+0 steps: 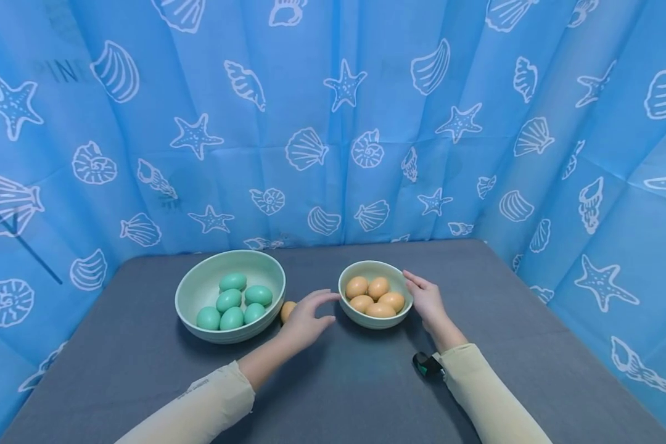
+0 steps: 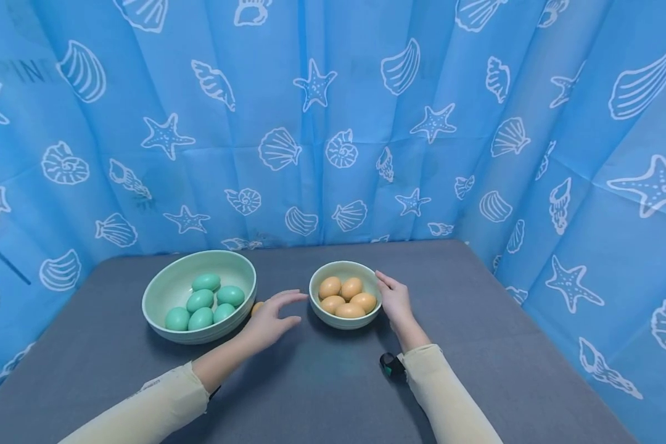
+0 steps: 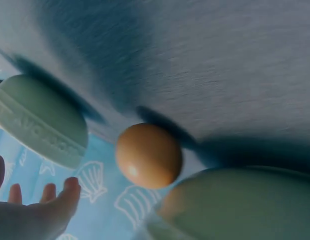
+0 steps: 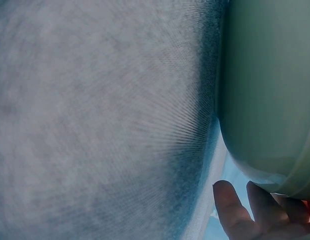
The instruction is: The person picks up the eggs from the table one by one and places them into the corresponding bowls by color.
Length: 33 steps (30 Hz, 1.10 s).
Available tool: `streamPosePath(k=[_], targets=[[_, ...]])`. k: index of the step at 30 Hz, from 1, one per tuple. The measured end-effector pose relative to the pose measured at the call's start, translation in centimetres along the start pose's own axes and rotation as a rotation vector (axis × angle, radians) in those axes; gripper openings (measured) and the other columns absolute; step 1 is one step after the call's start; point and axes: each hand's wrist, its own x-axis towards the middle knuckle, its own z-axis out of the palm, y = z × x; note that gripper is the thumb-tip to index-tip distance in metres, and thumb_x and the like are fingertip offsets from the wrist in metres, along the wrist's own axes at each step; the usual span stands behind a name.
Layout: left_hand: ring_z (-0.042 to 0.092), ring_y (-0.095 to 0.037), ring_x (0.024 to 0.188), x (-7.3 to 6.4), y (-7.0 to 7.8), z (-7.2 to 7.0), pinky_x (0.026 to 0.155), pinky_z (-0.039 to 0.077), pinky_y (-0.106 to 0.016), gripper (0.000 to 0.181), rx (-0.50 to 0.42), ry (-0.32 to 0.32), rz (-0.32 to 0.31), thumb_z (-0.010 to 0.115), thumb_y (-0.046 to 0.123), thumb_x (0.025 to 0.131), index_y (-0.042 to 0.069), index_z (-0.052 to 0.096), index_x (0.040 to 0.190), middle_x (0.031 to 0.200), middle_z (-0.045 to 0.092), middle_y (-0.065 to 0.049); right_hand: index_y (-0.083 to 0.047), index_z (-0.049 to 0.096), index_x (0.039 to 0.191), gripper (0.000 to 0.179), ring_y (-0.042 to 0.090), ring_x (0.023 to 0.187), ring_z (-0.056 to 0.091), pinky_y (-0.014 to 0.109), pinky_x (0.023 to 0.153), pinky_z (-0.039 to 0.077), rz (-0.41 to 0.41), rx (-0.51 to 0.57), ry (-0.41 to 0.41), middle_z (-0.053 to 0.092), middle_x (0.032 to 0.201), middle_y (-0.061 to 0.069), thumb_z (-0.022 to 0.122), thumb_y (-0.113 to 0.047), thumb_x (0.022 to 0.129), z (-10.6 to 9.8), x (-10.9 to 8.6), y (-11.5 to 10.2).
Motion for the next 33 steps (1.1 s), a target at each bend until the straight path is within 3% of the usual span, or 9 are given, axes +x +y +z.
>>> streamPosePath(k=[5,10,15,21,33], targets=[[0.031,-0.047,0.146,-1.2,-1.2,-0.7,0.114,0.03,-0.065,0.044,0.021,0.002,-0.043,0.063,-0.003,0.094,0.004,0.059,0.138,0.155,0.04,-0.025,0.0,0.04,0.152,0.044,0.039,0.15,0.025,0.051,0.12,0.03,0.012,0.015,0.003,0.031,0.16,0.023,0.037,-0.012,0.109,0.0,0.1,-0.1],[0.021,-0.052,0.147,-1.5,-2.3,-1.1,0.116,0.024,-0.067,0.049,0.034,0.022,-0.066,0.064,-0.003,0.093,0.001,0.055,0.141,0.156,0.035,-0.029,0.0,0.04,0.152,0.044,0.039,0.15,0.024,0.051,0.12,0.029,0.012,0.012,0.005,0.031,0.161,0.023,0.037,-0.012,0.109,0.0,0.1,-0.2],[0.026,-0.052,0.146,-1.5,-3.0,-1.2,0.118,0.023,-0.065,0.049,0.045,0.042,-0.069,0.064,-0.003,0.092,-0.002,0.054,0.14,0.154,0.037,-0.032,-0.001,0.04,0.152,0.044,0.039,0.15,0.025,0.051,0.119,0.03,0.015,0.001,-0.002,0.03,0.161,0.023,0.036,-0.013,0.11,0.1,0.1,-0.1],[0.034,-0.047,0.143,-1.5,-3.0,-1.1,0.115,0.03,-0.063,0.046,0.028,0.059,-0.047,0.064,-0.004,0.092,-0.002,0.057,0.137,0.152,0.04,-0.031,-0.001,0.04,0.152,0.044,0.039,0.15,0.026,0.051,0.119,0.03,0.026,-0.002,0.004,0.031,0.161,0.022,0.036,-0.013,0.11,0.1,0.1,-0.2],[0.037,-0.053,0.139,-0.6,-4.4,-1.3,0.109,0.039,-0.061,0.05,0.086,0.047,-0.083,0.07,-0.009,0.085,-0.006,0.06,0.133,0.152,0.035,-0.035,-0.002,0.039,0.153,0.045,0.04,0.148,0.029,0.053,0.117,0.033,0.026,-0.019,-0.008,0.03,0.161,0.023,0.036,-0.015,0.11,0.1,0.0,-0.2]])
